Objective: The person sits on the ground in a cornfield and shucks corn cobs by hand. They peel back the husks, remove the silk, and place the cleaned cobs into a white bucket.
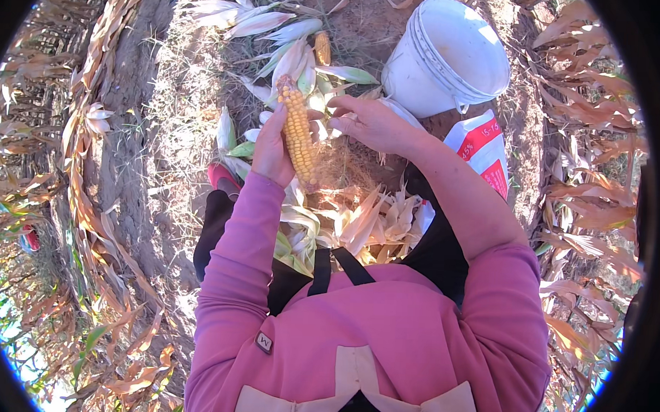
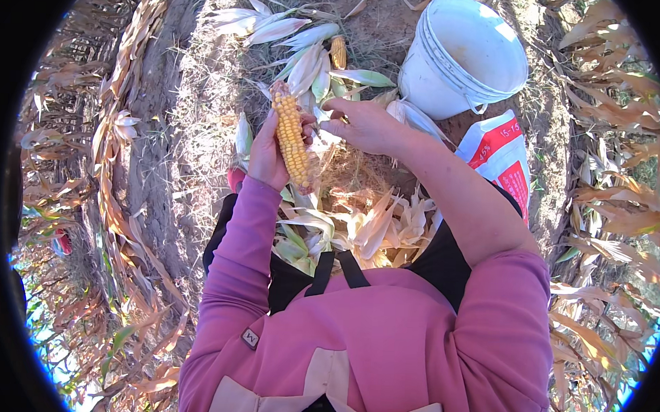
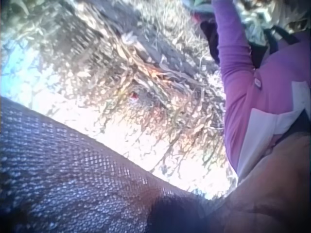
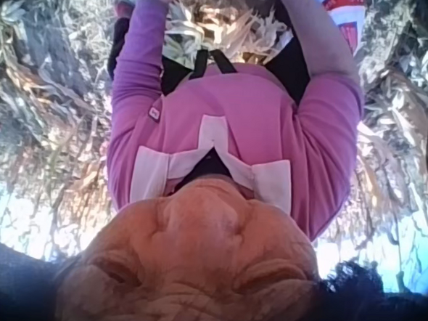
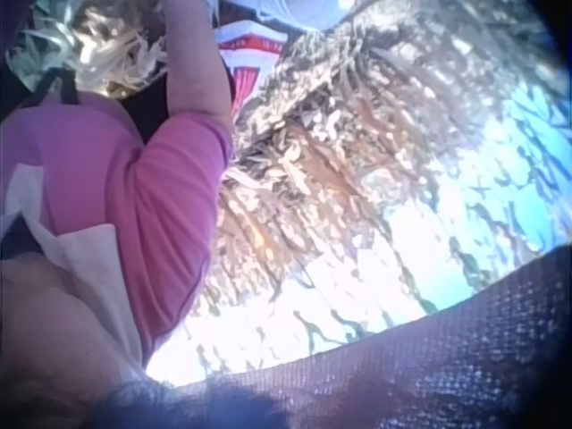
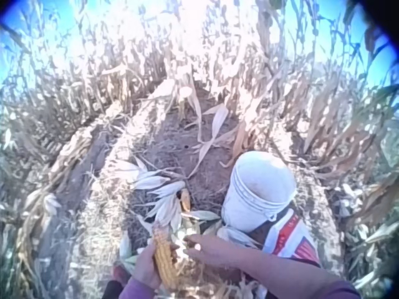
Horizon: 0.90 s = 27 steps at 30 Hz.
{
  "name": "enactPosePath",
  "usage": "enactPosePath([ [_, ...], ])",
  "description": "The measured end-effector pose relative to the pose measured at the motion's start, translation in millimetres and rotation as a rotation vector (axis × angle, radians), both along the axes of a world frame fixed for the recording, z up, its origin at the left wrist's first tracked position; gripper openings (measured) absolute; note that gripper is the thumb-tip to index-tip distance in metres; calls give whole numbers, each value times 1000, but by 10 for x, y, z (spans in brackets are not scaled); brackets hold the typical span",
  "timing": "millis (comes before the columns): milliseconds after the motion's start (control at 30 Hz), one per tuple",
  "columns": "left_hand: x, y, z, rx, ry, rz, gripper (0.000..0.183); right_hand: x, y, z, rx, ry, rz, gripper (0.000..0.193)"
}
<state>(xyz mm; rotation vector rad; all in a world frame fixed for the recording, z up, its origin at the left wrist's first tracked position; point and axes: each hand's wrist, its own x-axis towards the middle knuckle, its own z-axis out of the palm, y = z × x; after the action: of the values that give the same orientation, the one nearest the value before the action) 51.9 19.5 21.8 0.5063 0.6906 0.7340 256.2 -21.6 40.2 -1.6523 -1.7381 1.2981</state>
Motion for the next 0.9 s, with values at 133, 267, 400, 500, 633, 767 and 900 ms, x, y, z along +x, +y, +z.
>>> enactPosePath([
  [133,36,3,28,46,49,50,42,-99,-45,111,65,211,61,67],
  [267,36,1,-35,63,29,76,44,-243,-143,125,-81,306,164,88],
  [400,53,-1,-31,27,-8,121,39,-341,-209,68,-160,30,304,68],
  [500,-18,64,-90,29,-29,148,38,-277,-185,-57,-46,-41,439,40],
  [633,-123,171,-86,51,6,286,40,-244,-254,-32,-106,-96,565,33],
  [767,-268,310,-54,149,52,439,40,-142,-344,-216,-390,-482,691,32],
  [900,-272,297,68,232,59,455,38,71,-206,-81,-161,-588,394,44],
])
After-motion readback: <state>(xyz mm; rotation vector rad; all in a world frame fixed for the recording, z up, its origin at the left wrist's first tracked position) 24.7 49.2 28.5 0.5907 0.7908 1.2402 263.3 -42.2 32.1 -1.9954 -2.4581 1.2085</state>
